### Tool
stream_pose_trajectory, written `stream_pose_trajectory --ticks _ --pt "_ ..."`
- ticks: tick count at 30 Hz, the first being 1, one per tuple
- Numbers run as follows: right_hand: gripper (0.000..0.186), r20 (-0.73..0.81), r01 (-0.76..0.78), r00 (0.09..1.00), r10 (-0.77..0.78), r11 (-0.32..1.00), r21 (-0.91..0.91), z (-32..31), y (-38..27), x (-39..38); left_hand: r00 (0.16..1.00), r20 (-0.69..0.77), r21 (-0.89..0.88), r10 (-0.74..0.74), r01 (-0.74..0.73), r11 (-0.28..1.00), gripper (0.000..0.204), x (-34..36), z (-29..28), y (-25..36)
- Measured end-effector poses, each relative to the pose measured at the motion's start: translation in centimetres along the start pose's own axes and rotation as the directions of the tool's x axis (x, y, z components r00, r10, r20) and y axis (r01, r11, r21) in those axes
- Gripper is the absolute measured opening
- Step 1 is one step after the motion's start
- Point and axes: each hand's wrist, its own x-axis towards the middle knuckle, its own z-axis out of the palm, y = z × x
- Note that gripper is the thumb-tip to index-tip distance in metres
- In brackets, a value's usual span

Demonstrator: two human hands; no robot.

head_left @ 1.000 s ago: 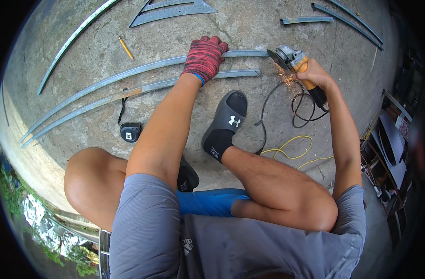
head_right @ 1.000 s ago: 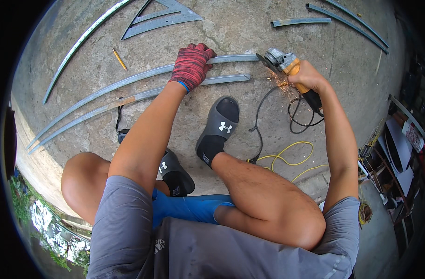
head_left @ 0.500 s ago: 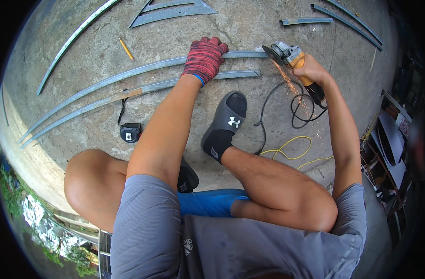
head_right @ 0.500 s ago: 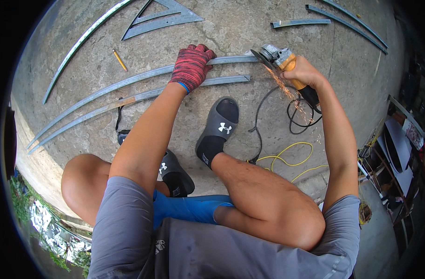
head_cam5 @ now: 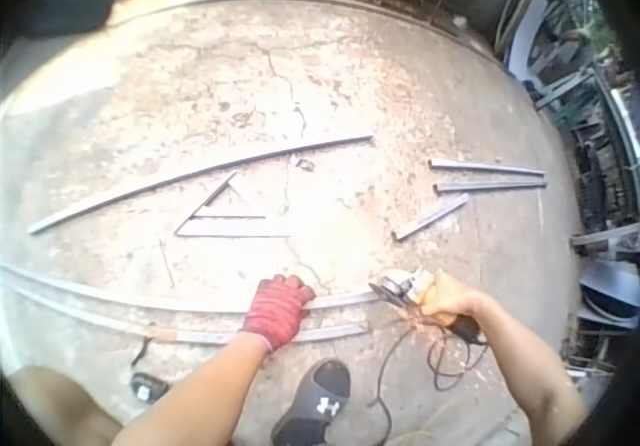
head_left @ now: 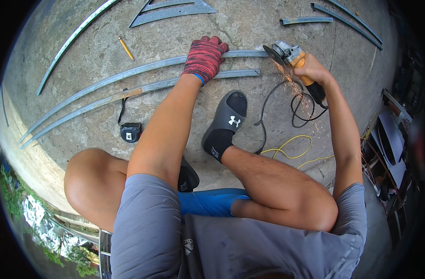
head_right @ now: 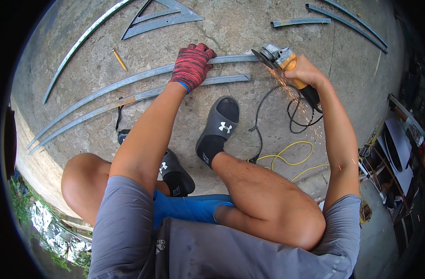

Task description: Marking metal bars using a speed square and pencil, then cutting them with an angle grinder.

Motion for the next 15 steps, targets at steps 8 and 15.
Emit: stream_pose_trajectory --ticks 8,15 --pt "0.025 0.004 -0.008 1.000 0.008 1.000 -0.013 -0.1 0.7 -0.2 1.000 -0.016 -0.001 0.006 -0.006 1.000 0.033 0.1 0.1 0.0" --pt "0.023 0.014 -0.033 0.999 0.033 0.999 0.028 0.0 1.0 -0.4 1.000 -0.026 0.000 0.012 -0.012 1.000 0.032 0.0 0.0 -0.1"
